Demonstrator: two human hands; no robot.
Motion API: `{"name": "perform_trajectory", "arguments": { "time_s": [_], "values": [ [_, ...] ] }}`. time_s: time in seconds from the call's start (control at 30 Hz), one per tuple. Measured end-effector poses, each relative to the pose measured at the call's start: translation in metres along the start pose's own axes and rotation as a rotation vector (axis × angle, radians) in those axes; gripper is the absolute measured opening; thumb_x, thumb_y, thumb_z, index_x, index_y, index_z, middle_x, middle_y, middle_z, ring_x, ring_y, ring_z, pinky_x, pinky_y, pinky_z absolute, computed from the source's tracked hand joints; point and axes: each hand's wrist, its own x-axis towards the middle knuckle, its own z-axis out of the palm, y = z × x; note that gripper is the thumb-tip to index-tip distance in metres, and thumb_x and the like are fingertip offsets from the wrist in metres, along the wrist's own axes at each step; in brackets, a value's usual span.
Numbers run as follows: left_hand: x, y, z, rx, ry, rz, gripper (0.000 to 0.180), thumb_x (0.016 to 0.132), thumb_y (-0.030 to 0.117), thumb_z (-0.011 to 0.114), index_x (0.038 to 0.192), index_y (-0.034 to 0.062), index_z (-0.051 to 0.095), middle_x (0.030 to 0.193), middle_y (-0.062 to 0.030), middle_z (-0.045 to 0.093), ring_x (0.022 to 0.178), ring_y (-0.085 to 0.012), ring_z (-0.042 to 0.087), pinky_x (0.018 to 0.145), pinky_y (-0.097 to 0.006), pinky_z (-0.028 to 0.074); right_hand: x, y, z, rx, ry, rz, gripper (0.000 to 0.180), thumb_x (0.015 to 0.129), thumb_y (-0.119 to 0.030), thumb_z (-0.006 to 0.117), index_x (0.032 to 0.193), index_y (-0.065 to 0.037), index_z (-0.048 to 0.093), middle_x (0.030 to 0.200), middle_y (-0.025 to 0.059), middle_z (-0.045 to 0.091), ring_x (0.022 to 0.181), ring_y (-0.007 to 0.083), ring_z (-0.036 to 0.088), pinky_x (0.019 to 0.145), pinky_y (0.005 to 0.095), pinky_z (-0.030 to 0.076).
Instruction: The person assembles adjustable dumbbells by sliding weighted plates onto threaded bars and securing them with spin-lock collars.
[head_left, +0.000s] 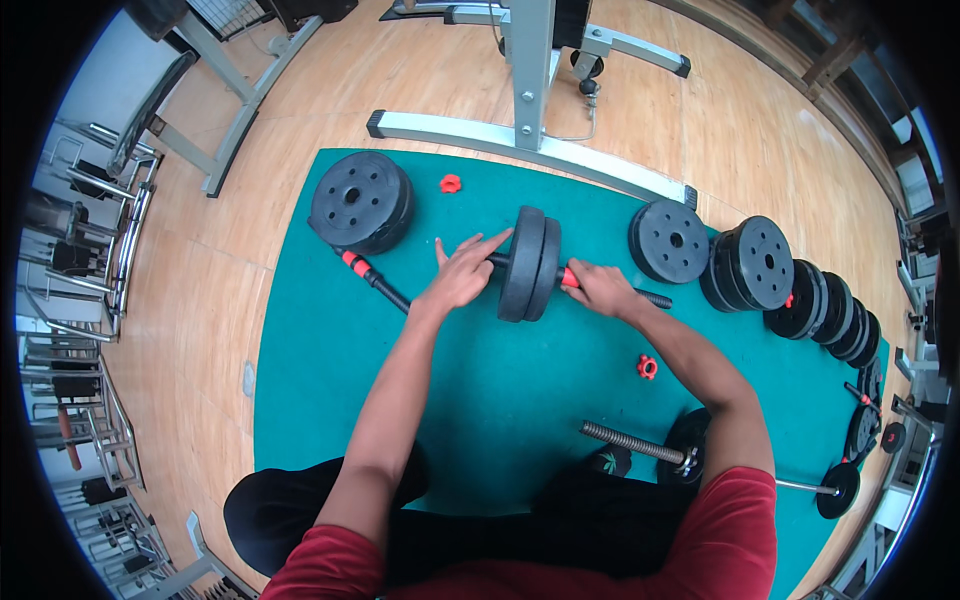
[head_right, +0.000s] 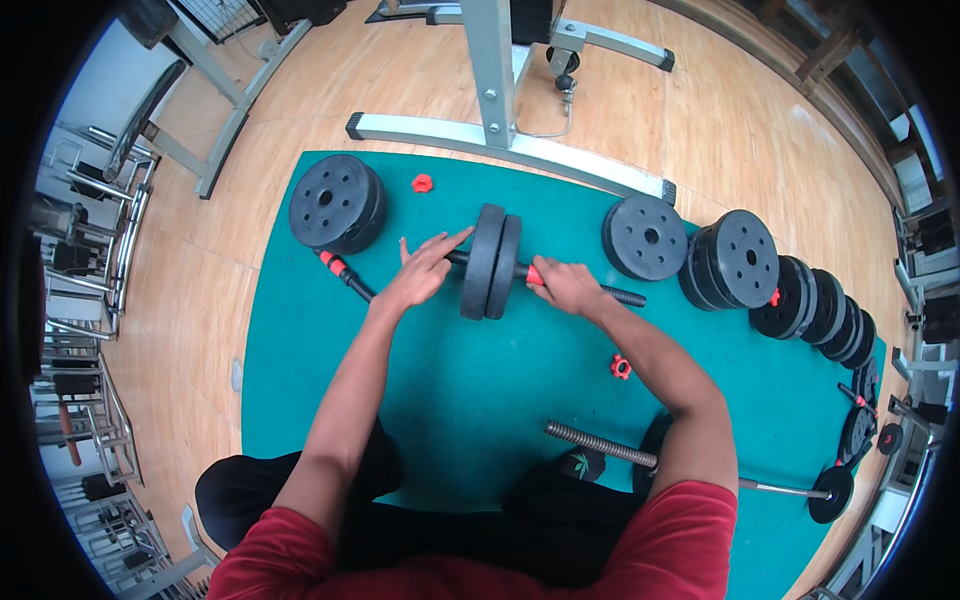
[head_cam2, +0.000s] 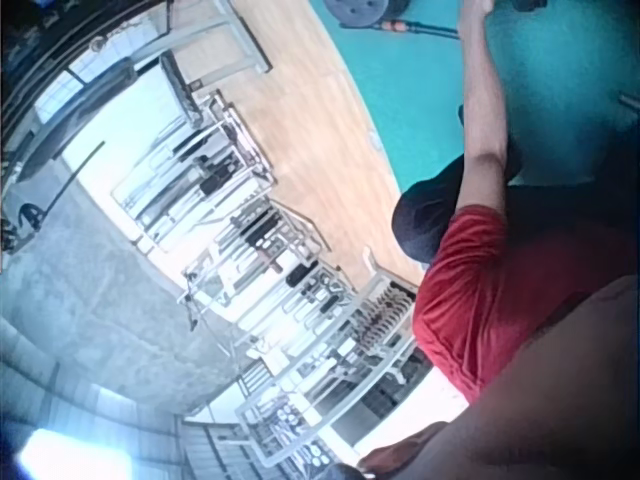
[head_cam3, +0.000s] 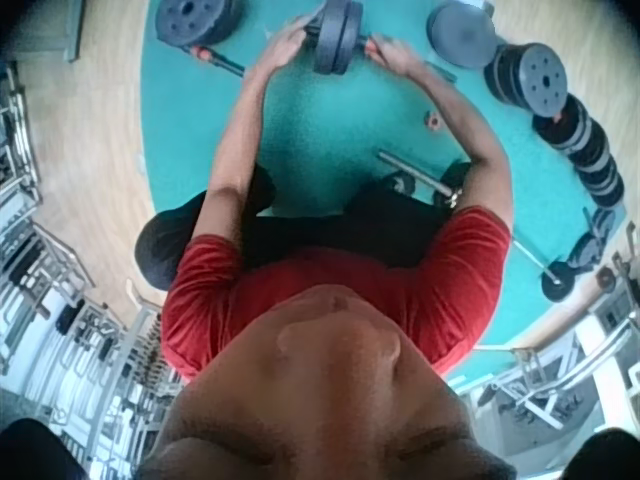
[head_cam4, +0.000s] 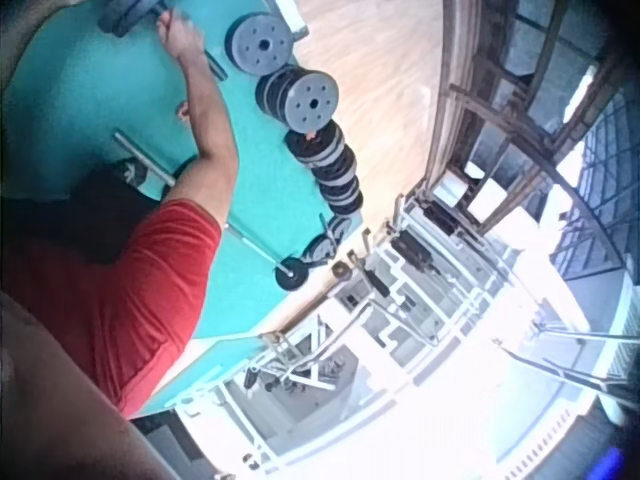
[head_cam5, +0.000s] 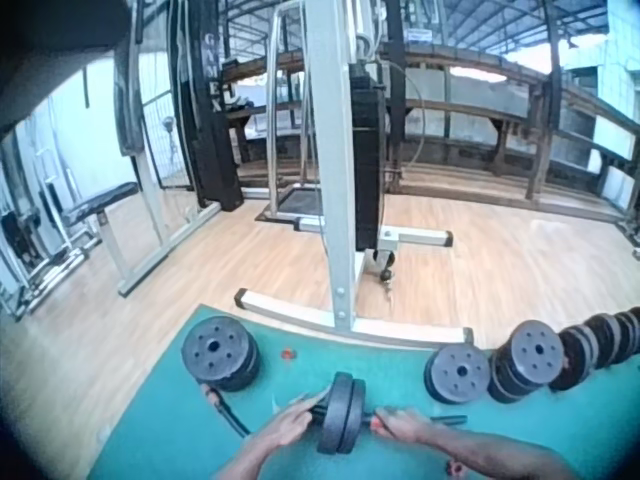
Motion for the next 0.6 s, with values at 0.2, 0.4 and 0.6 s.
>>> {"name": "perform_trajectory", "arguments": {
  "time_s": [0.2, 0.4, 0.6],
  "values": [
    [0.009, -0.015, 0.016, 0.16, 0.015, -0.078, 0.061, 0.091, 0.019, 0.056, 0.149, 0.023, 0.04, 0.141, -0.0087, 0.048, 0.139, -0.0279, 0.036, 0.113, -0.072, 0.0, 0.007, -0.013, -0.008, -0.04, -0.03, 0.002, 0.036, 0.097, -0.036, 0.055, 0.115, -0.007, 0.046, 0.097, 0.0188, 0.063, 0.082, 0.0408, 0.065, 0.068, 0.053, 0.051],
    [0.013, -0.008, 0.032, -0.148, 0.252, -0.077, 0.048, 0.094, 0.028, 0.057, 0.14, 0.0158, 0.05, 0.14, -0.0091, 0.049, 0.131, -0.0305, 0.043, 0.113, -0.069, 0.012, 0.016, -0.01, 0.006, -0.096, -0.013, -0.034, 0.034, 0.096, -0.029, 0.056, 0.119, -0.006, 0.046, 0.097, 0.018, 0.064, 0.081, 0.0396, 0.066, 0.068, 0.0506, 0.053],
    [-0.011, 0.092, 0.057, 0.119, 0.662, -0.085, 0.096, 0.075, 0.036, 0.082, 0.149, -0.0001, 0.032, 0.142, -0.0248, 0.043, 0.119, -0.0371, 0.052, 0.093, -0.048, 0.047, 0.016, -0.02, 0.008, -0.096, 0.017, -0.011, 0.039, 0.094, -0.028, 0.058, 0.123, -0.005, 0.045, 0.094, 0.0191, 0.065, 0.082, 0.0389, 0.068, 0.068, 0.0509, 0.055]
  ]
}}
